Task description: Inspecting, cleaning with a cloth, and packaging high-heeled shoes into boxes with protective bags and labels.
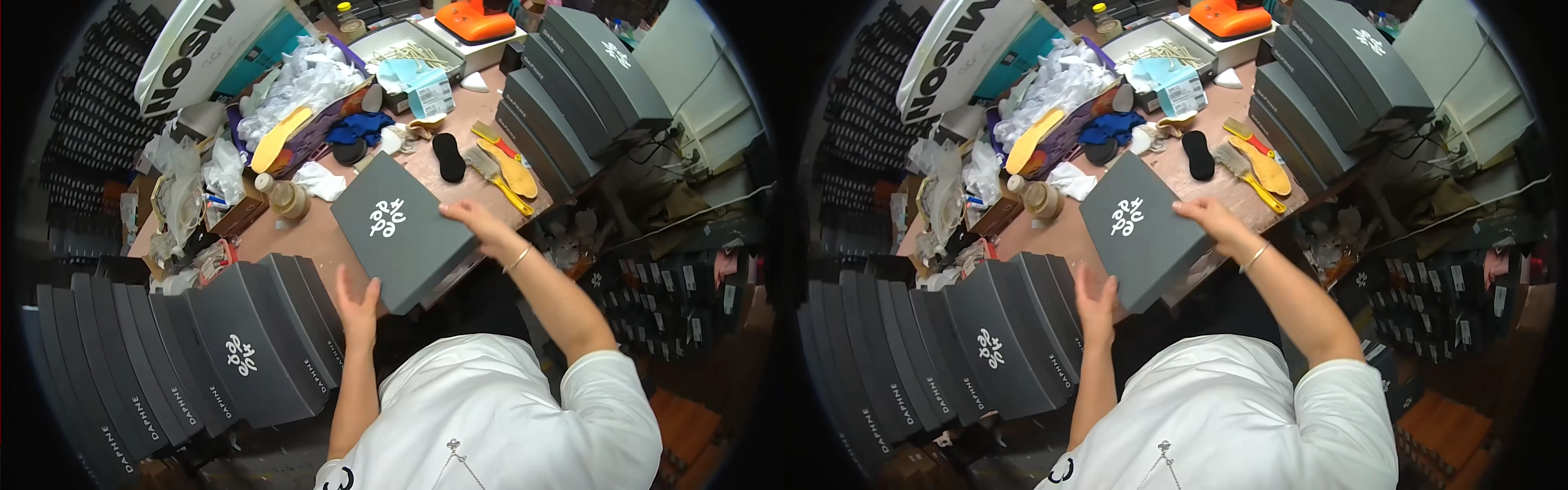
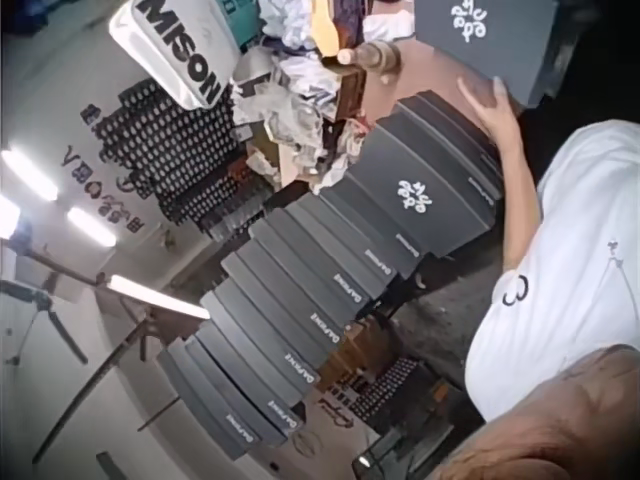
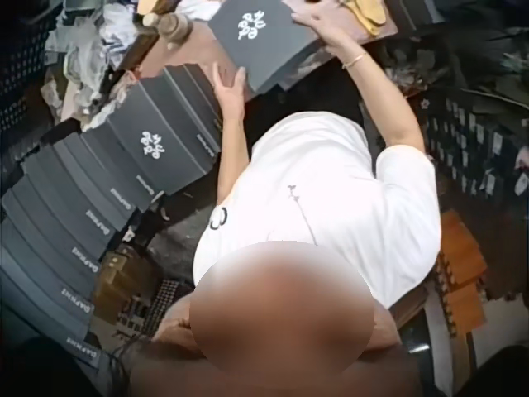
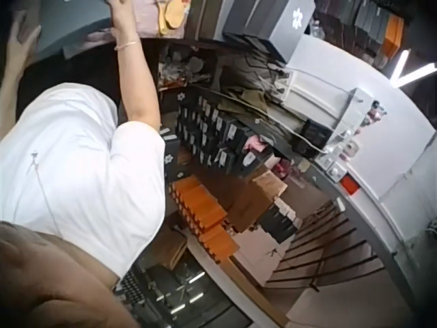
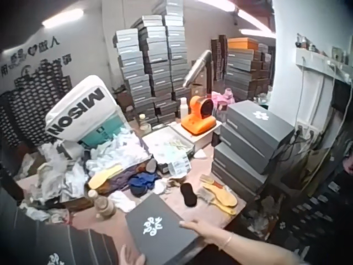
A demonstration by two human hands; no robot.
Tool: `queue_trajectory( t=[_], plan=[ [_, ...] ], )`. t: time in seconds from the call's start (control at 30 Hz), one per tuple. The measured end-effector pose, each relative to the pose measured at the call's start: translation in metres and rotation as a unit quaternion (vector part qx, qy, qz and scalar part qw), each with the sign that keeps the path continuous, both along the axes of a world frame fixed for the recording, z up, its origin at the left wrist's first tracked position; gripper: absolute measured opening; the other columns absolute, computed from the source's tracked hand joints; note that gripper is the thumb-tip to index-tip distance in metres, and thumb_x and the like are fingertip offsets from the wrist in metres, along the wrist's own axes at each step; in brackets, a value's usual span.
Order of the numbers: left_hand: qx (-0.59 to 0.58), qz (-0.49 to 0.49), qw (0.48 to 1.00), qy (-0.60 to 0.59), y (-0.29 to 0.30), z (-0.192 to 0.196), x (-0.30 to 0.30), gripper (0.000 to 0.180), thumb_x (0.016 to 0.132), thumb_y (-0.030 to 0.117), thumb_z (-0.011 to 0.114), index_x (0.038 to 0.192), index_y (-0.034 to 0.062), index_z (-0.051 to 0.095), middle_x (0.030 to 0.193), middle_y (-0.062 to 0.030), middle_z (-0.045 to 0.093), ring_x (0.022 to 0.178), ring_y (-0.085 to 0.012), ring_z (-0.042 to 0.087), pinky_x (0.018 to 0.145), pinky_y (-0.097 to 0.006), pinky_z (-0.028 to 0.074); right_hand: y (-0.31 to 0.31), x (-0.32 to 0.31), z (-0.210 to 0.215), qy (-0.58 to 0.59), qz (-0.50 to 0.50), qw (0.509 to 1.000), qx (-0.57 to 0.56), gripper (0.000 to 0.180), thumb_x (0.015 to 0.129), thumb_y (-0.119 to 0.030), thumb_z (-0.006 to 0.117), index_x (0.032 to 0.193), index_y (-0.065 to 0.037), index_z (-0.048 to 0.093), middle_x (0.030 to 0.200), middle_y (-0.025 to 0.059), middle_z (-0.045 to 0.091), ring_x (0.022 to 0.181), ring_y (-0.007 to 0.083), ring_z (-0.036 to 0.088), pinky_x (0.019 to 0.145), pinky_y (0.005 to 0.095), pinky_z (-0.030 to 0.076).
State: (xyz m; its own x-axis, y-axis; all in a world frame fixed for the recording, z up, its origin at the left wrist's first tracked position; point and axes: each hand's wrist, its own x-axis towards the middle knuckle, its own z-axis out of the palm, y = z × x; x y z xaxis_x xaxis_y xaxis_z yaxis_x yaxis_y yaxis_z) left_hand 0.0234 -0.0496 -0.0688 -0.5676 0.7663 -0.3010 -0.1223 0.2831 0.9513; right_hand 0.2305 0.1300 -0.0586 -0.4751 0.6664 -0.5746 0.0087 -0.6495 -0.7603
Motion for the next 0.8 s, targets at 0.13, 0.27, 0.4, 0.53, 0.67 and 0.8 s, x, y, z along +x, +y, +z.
queue_trajectory(
  t=[0.13, 0.27, 0.4, 0.53, 0.67, 0.8],
  plan=[
    [0.117, -0.044, 0.969, 0.215, -0.011, 0.057, -0.023, 0.061, 0.089, 0.021, 0.064, 0.139, -0.0010, 0.035, 0.141, -0.0150, 0.037, 0.133, -0.0261, 0.035, 0.109, -0.039, 0.027, -0.104, -0.059, 0.007, -0.024, 0.092, 0.953, 0.287, 0.043, 0.082, -0.030, 0.072, 0.106, 0.000, 0.052, 0.095, 0.0113, 0.060, 0.081, 0.0191, 0.061, 0.071, 0.0300, 0.051],
    [0.121, -0.028, 0.984, 0.130, -0.014, 0.037, -0.021, 0.046, 0.093, 0.020, 0.058, 0.131, -0.0015, 0.045, 0.130, -0.0135, 0.048, 0.123, -0.0207, 0.046, 0.104, -0.034, 0.036, -0.116, -0.067, -0.007, -0.087, 0.232, 0.825, 0.508, 0.055, 0.076, -0.023, 0.073, 0.120, 0.001, 0.050, 0.113, 0.0210, 0.054, 0.106, 0.0384, 0.052, 0.091, 0.0451, 0.042],
    [0.020, -0.128, 0.992, -0.005, 0.002, 0.000, 0.010, 0.024, 0.094, 0.014, 0.055, 0.112, -0.0013, 0.059, 0.097, -0.0076, 0.064, 0.091, -0.0123, 0.061, 0.082, -0.026, 0.049, -0.019, -0.038, -0.037, -0.384, 0.194, 0.656, 0.620, 0.065, 0.072, -0.024, 0.073, 0.127, -0.004, 0.045, 0.121, 0.0195, 0.050, 0.115, 0.0358, 0.046, 0.102, 0.0502, 0.030],
    [0.050, -0.332, 0.878, 0.342, 0.043, -0.044, 0.045, 0.033, 0.084, 0.017, 0.065, 0.109, -0.0035, 0.059, 0.107, -0.0192, 0.060, 0.091, -0.0290, 0.063, 0.079, -0.033, 0.051, 0.019, -0.059, -0.051, -0.451, 0.340, 0.605, 0.561, 0.055, 0.072, -0.027, 0.071, 0.120, -0.008, 0.053, 0.114, 0.0169, 0.055, 0.112, 0.0341, 0.049, 0.104, 0.0633, 0.020],
    [0.076, -0.400, 0.806, 0.430, 0.055, -0.070, 0.032, 0.033, 0.084, 0.016, 0.065, 0.111, -0.0008, 0.059, 0.106, -0.0181, 0.060, 0.093, -0.0282, 0.062, 0.079, -0.034, 0.051, 0.020, -0.065, -0.076, -0.457, 0.290, 0.636, 0.550, 0.051, 0.076, -0.028, 0.065, 0.121, -0.009, 0.053, 0.111, 0.0194, 0.059, 0.114, 0.0366, 0.048, 0.105, 0.0654, 0.017],
    [0.025, -0.265, 0.946, 0.184, 0.070, -0.032, 0.011, 0.027, 0.084, 0.011, 0.064, 0.109, -0.0003, 0.061, 0.103, -0.0164, 0.062, 0.091, -0.0269, 0.063, 0.079, -0.033, 0.050, 0.035, -0.066, -0.045, -0.426, 0.286, 0.713, 0.478, 0.041, 0.078, -0.024, 0.059, 0.116, -0.007, 0.059, 0.107, 0.0212, 0.062, 0.112, 0.0379, 0.052, 0.102, 0.0632, 0.024]
  ],
)
